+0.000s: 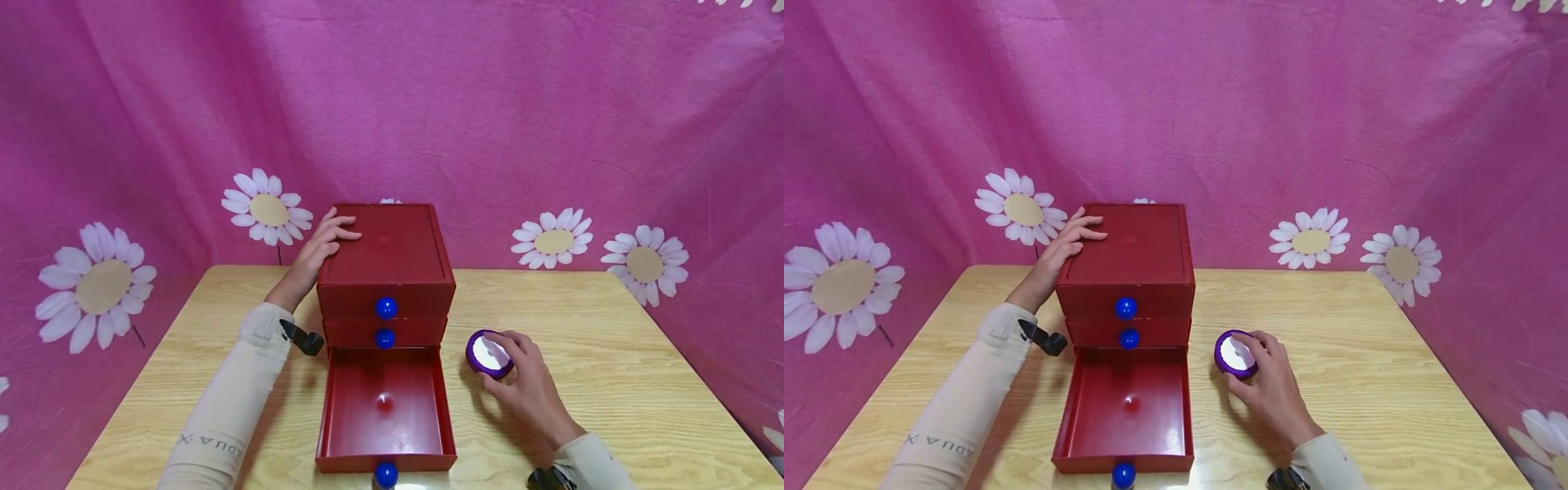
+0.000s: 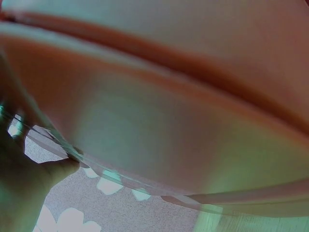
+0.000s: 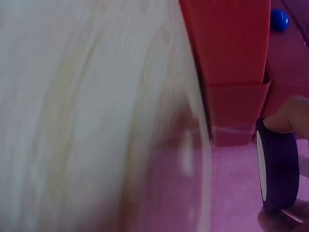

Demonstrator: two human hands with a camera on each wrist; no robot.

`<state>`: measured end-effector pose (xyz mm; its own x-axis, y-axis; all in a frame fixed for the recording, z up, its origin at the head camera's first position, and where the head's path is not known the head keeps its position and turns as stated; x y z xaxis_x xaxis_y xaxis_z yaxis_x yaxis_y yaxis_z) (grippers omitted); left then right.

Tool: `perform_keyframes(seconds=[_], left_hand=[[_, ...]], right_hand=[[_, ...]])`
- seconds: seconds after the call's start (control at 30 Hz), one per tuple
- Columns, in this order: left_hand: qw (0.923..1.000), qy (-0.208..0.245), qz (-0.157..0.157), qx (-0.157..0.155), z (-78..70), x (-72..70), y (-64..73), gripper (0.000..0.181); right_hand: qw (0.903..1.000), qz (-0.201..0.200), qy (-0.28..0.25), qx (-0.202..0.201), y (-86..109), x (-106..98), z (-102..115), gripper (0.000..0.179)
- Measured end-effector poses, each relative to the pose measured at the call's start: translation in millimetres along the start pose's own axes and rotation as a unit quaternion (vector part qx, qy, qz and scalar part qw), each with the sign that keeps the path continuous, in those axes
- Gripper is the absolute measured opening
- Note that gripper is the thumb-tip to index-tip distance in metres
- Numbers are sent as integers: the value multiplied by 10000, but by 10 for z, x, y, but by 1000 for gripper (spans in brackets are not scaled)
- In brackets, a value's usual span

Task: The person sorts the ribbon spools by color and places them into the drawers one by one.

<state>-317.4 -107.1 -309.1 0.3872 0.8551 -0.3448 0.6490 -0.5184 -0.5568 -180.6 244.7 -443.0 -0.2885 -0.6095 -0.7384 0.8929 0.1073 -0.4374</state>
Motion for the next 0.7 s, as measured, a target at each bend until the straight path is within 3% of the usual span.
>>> perform_keyframes(seconds=[0.17,0.4,0.7], left_hand=[[10000,-8,-1,24,3,4,-5,38],[9999,53,6,-130,13,-2,-6,38],[9998,61,25,-165,10,-2,-6,39]], right_hand=[[9993,-114,-17,-349,23,-19,124,65],[9987,-109,-110,-492,45,-59,322,66],[9976,243,-202,-611,92,-47,597,73]])
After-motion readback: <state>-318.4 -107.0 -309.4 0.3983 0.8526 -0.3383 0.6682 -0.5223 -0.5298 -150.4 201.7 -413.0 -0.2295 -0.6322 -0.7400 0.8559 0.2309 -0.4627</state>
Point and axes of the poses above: each hand's wrist, its own y-axis away from the middle knuckle, its own x-axis out of the palm, z = x × y, the point moved 2 cm from there along -y, towards the middle knuckle, and after that the axes turned 3 degrees about z, right-handed, at the moved point
